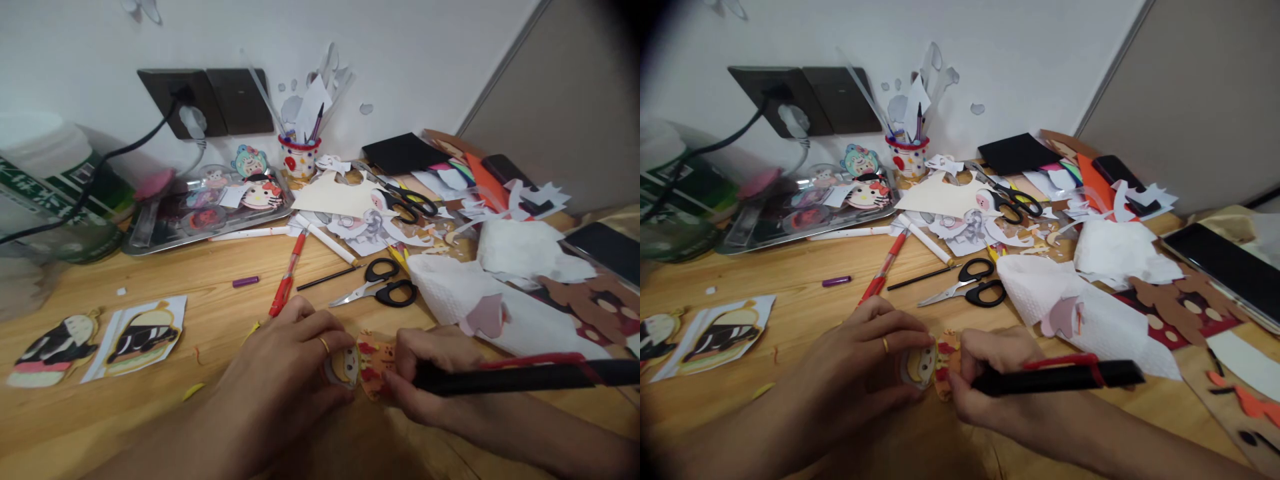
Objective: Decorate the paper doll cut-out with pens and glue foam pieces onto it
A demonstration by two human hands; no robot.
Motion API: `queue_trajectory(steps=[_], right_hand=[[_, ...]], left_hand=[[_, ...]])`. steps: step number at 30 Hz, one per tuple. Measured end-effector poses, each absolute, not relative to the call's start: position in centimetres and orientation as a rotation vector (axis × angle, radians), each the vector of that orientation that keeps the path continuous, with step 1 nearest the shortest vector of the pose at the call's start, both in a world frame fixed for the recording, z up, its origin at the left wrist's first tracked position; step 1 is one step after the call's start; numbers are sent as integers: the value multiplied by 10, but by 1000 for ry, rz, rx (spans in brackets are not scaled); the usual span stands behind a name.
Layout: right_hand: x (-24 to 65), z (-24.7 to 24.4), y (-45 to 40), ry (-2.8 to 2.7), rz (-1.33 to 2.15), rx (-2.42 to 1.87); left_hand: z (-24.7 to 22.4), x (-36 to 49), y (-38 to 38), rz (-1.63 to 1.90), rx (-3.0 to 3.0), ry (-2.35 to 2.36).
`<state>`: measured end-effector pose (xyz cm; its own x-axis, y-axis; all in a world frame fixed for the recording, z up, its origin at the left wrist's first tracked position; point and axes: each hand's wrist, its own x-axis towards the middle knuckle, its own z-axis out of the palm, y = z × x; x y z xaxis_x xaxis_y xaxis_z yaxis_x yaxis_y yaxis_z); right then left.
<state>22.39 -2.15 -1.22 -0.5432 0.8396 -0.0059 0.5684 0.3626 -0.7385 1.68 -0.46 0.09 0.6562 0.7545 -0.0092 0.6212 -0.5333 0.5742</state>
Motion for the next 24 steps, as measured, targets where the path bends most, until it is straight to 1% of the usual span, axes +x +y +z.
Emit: queue_trajectory(steps=[18,24], right_hand=[[224,-9,-19,-2251,998,-1220],[224,-9,-20,-2265,999,-1228]], left_hand=[[2,17,-4,282,2308,1049],[-6,15,-4,344,2336,1027]])
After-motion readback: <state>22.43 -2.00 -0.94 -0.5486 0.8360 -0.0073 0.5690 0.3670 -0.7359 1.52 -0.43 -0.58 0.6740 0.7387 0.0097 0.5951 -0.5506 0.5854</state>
